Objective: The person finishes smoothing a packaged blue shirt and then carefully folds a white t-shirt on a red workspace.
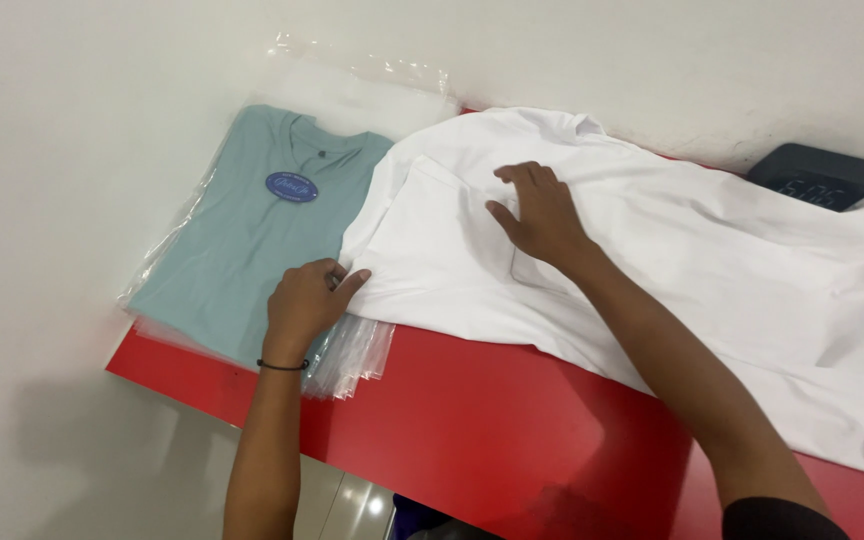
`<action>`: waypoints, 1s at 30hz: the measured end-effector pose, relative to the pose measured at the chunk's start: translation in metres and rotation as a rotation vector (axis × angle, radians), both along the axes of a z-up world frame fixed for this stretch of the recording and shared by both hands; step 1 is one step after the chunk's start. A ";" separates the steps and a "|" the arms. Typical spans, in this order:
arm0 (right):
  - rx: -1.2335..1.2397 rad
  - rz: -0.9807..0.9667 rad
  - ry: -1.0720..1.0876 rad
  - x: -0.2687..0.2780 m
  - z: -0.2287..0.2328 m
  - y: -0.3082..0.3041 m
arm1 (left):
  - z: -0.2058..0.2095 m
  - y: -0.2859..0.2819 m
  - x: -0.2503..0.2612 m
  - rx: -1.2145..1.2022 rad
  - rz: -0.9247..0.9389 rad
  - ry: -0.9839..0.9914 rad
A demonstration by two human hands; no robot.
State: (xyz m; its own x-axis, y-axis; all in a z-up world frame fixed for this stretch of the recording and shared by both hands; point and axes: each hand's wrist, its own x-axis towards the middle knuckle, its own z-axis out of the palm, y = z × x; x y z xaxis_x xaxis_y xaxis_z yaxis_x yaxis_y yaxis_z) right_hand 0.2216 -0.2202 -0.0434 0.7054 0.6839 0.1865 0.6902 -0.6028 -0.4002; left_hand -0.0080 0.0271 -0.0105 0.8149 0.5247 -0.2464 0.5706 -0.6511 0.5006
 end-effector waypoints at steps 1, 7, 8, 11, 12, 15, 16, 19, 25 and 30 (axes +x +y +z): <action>0.000 -0.009 -0.001 0.002 -0.003 -0.024 | 0.002 -0.001 0.001 0.000 -0.009 -0.001; -0.168 -0.074 0.032 -0.026 0.023 -0.161 | -0.017 0.001 0.013 0.030 -0.037 -0.036; -0.240 -0.165 0.070 -0.033 0.024 -0.184 | -0.027 0.005 0.016 0.024 -0.030 -0.038; -0.392 -0.403 0.208 -0.041 0.023 -0.245 | -0.036 0.006 0.020 0.030 -0.061 -0.097; -0.471 -0.534 0.310 -0.042 0.021 -0.264 | -0.035 0.004 0.020 0.044 -0.081 -0.151; -0.432 -0.484 0.232 -0.052 -0.004 -0.335 | -0.024 -0.002 0.022 0.032 -0.056 -0.039; -0.431 -0.499 0.235 -0.058 -0.003 -0.349 | -0.031 0.002 0.023 0.032 -0.071 -0.040; -0.593 -0.522 0.218 -0.069 -0.006 -0.388 | -0.042 0.011 0.026 0.003 -0.102 -0.134; -0.686 -0.587 0.238 -0.075 -0.017 -0.456 | -0.029 0.000 0.026 -0.047 -0.031 -0.273; 0.029 -0.827 0.633 -0.100 0.022 -0.451 | -0.026 -0.008 0.024 -0.130 0.056 -0.369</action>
